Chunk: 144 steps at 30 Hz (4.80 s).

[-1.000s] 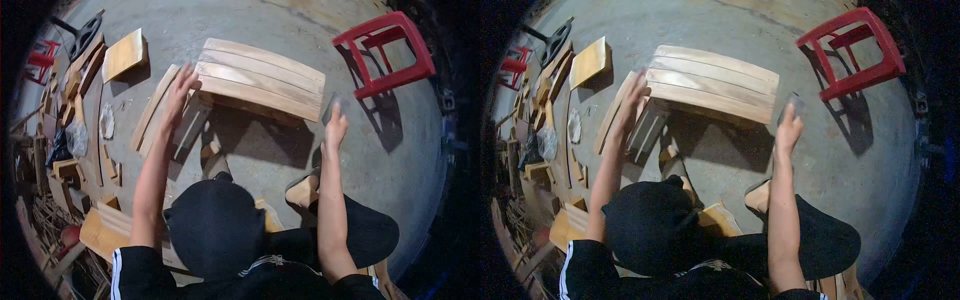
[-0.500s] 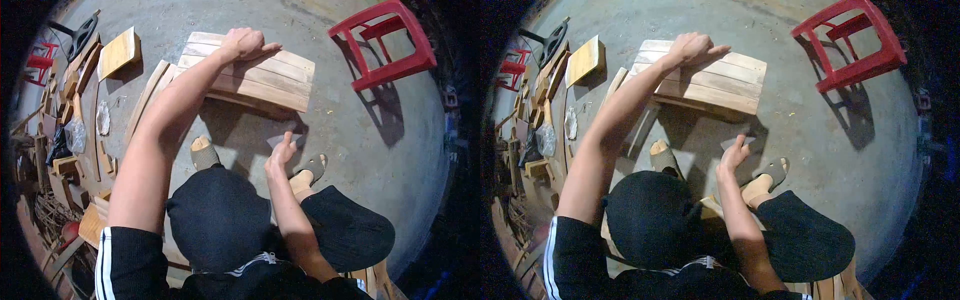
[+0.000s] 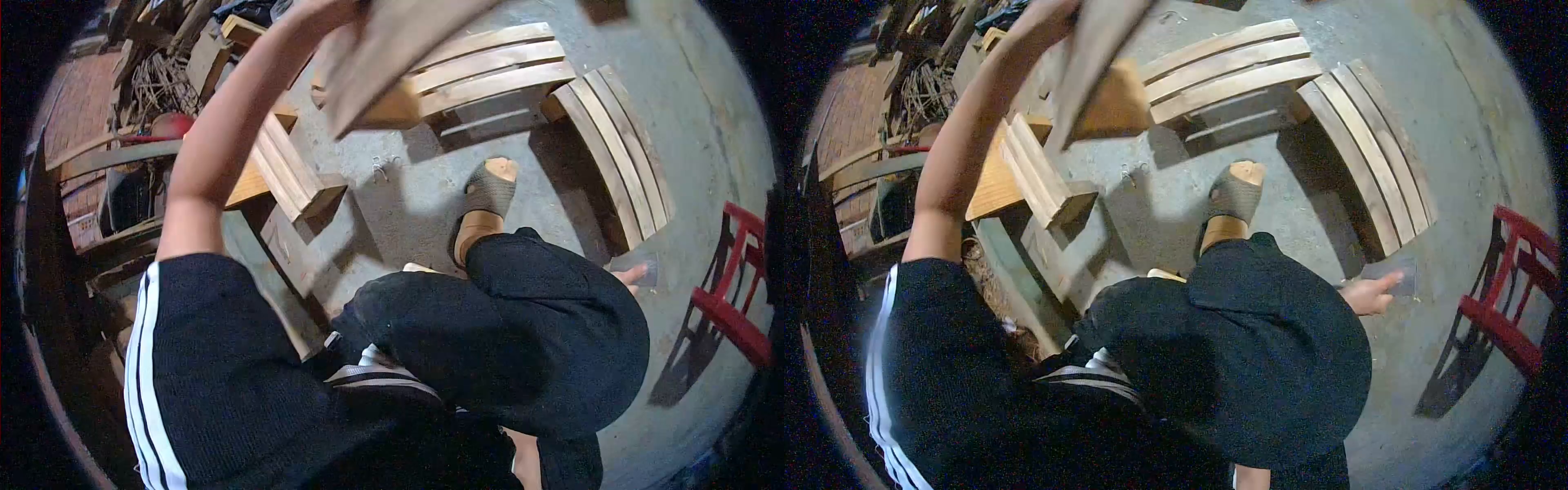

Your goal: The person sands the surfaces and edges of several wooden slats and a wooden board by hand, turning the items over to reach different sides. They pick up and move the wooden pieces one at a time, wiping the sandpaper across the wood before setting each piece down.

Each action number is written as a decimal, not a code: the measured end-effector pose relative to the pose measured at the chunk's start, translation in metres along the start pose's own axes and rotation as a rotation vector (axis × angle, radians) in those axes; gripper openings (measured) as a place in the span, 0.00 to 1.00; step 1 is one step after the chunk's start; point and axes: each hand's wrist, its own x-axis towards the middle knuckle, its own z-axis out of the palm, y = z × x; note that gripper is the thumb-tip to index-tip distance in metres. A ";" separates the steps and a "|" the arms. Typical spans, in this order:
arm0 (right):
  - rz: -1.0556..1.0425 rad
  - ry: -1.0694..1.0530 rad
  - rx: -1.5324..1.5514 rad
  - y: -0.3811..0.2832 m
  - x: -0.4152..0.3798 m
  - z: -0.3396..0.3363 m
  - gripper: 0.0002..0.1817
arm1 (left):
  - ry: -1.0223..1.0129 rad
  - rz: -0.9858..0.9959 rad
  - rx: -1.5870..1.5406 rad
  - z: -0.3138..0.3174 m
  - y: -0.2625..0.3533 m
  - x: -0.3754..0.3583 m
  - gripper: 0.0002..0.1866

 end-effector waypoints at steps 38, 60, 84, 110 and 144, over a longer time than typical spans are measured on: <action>-1.408 -0.198 -0.436 -0.061 0.038 0.078 0.21 | 1.157 -0.925 -0.071 -0.362 -0.172 -0.305 0.35; -1.378 -0.140 -0.317 -0.056 0.022 0.079 0.19 | 1.085 -0.948 -0.068 -0.349 -0.162 -0.304 0.33; -1.373 -0.135 -0.290 -0.059 0.019 0.078 0.19 | 0.836 -0.388 1.312 -0.292 -0.167 -0.291 0.32; -1.375 -0.163 -0.305 -0.059 0.016 0.075 0.20 | 0.569 -0.175 1.433 -0.354 -0.135 -0.206 0.36; -1.363 -0.106 -0.305 -0.059 0.020 0.080 0.17 | 0.624 -0.474 1.330 -0.373 -0.159 -0.168 0.34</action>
